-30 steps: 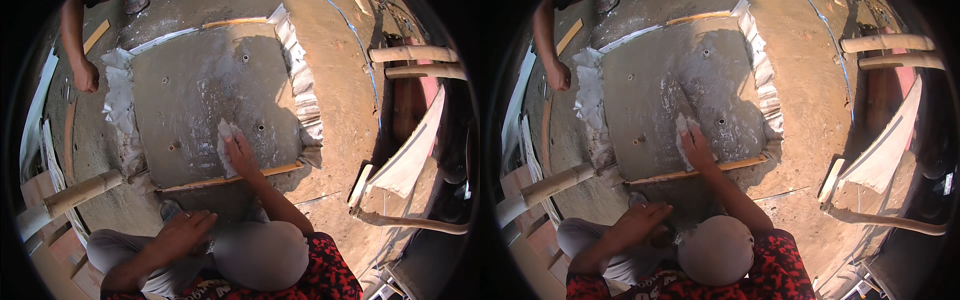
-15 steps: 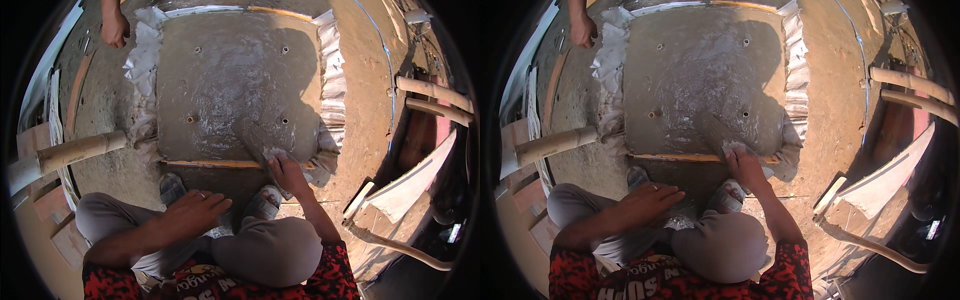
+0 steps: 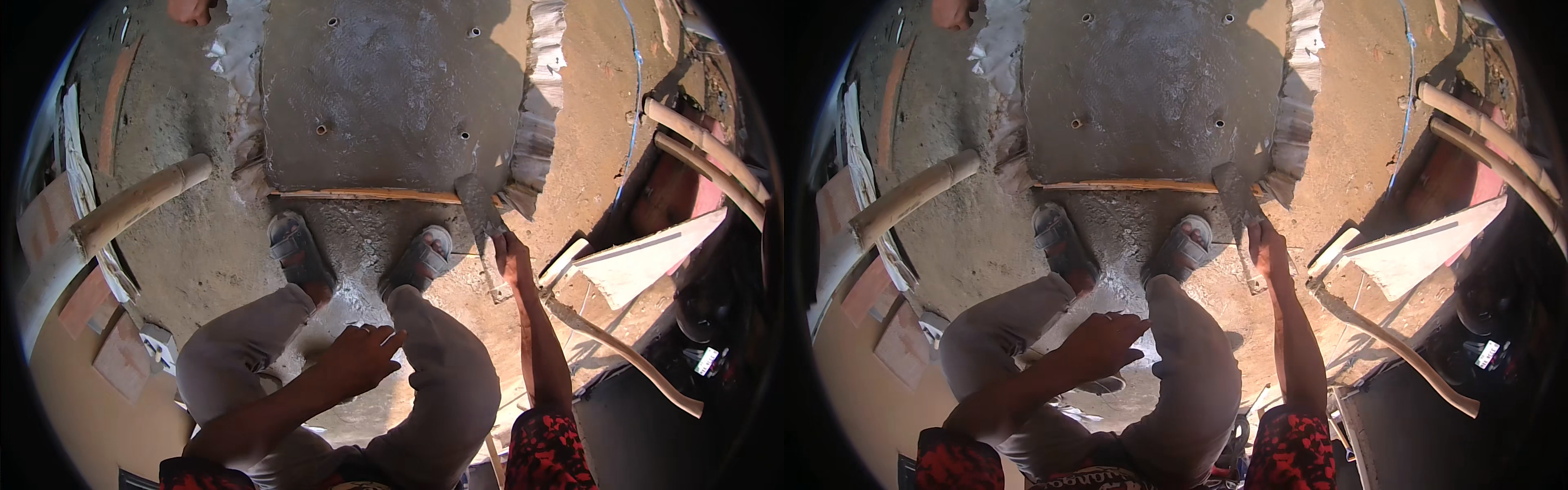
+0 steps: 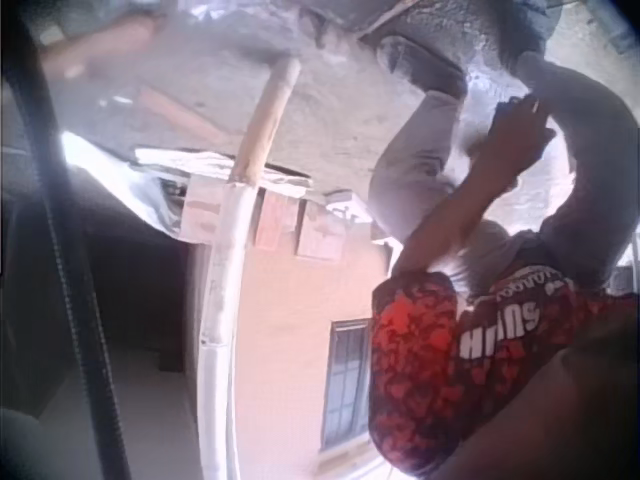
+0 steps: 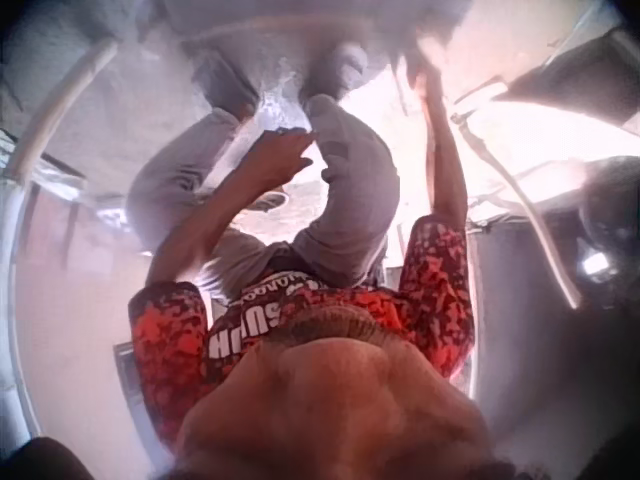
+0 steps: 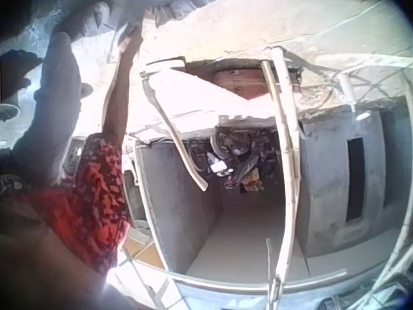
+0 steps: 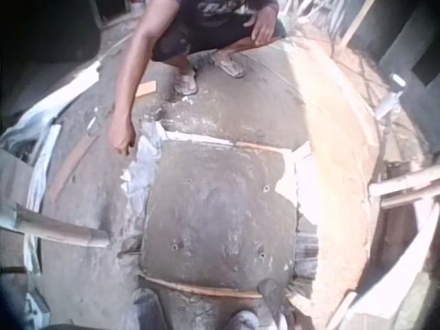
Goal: The person uses a trowel to smooth and level wet concrete inside a wooden frame on the ground. Another person pours additional concrete into the frame, and the recorder continues to flatten and edge the material with the tool.
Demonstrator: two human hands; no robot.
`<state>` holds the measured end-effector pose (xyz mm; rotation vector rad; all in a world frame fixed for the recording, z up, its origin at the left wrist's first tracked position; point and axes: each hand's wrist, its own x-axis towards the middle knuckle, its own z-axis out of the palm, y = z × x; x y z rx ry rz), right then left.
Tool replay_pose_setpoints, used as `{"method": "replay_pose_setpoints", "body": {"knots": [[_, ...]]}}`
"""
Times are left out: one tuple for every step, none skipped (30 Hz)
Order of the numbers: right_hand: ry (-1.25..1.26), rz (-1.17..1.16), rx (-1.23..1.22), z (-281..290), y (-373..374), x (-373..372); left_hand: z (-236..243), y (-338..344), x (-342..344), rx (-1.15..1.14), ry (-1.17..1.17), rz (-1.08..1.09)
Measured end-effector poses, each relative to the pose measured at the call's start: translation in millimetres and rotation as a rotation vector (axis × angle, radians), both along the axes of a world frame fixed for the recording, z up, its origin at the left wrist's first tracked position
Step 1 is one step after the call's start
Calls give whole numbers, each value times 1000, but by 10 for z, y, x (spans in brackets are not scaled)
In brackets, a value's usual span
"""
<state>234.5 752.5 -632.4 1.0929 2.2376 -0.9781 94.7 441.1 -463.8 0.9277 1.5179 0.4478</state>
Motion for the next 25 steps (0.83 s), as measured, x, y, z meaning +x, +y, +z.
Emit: {"method": "replay_pose_setpoints", "body": {"knots": [[-19,-31,75,139,113,64,-127,33,154,39,-63,29],[-24,8,112,167,135,50,-21,113,166,-40,-135,3],[-30,46,150,196,158,42,16,114,255,-6,-145,11],[-9,84,74,148,-72,-212,189,-5,330,-48,-118,41],[-38,107,91,241,-121,-293,152,-1,453,3,-139,48],[-68,129,107,313,-159,-359,122,8,567,-159,-271,93],[-143,159,113,348,-160,-402,108,46,651,-164,-294,104],[-203,193,98,337,-208,-485,126,48,717,-189,-305,123],[-257,228,76,284,-236,-545,125,28,778,-222,-309,144],[-269,209,92,244,-157,-523,103,9,870,-220,-315,203],[-283,190,107,187,-53,-438,70,-13,969,-219,-321,261],[-264,195,142,160,53,-332,50,-29,1051,-219,-328,319],[-256,136,137,187,91,-298,47,-34,1080,-233,-341,357],[-226,102,145,159,182,-170,37,-3,1096,-234,-359,391],[-194,68,155,135,261,-43,32,18,1117,-236,-376,426],[-67,44,145,195,259,-12,26,15,1158,-208,-360,458],[-48,73,161,215,237,-8,17,-3,1221,-180,-343,491],[-29,103,178,228,225,-14,2,-20,1274,-151,-324,524],[-9,130,197,246,203,-43,-19,-33,1309,-148,-328,539],[-38,99,211,243,164,-83,-44,-46,1341,-145,-332,554],[-66,69,225,230,114,-126,-81,-56,1370,-142,-335,568],[-97,38,237,229,66,-144,-99,-71,1390,-135,-317,565],[-211,-28,203,228,38,-169,-121,-85,1410,-127,-298,561],[-324,-94,168,216,25,-206,-138,-103,1429,-119,-280,558],[-436,-160,138,190,57,-235,-166,-81,1407,-132,-298,546]]}}
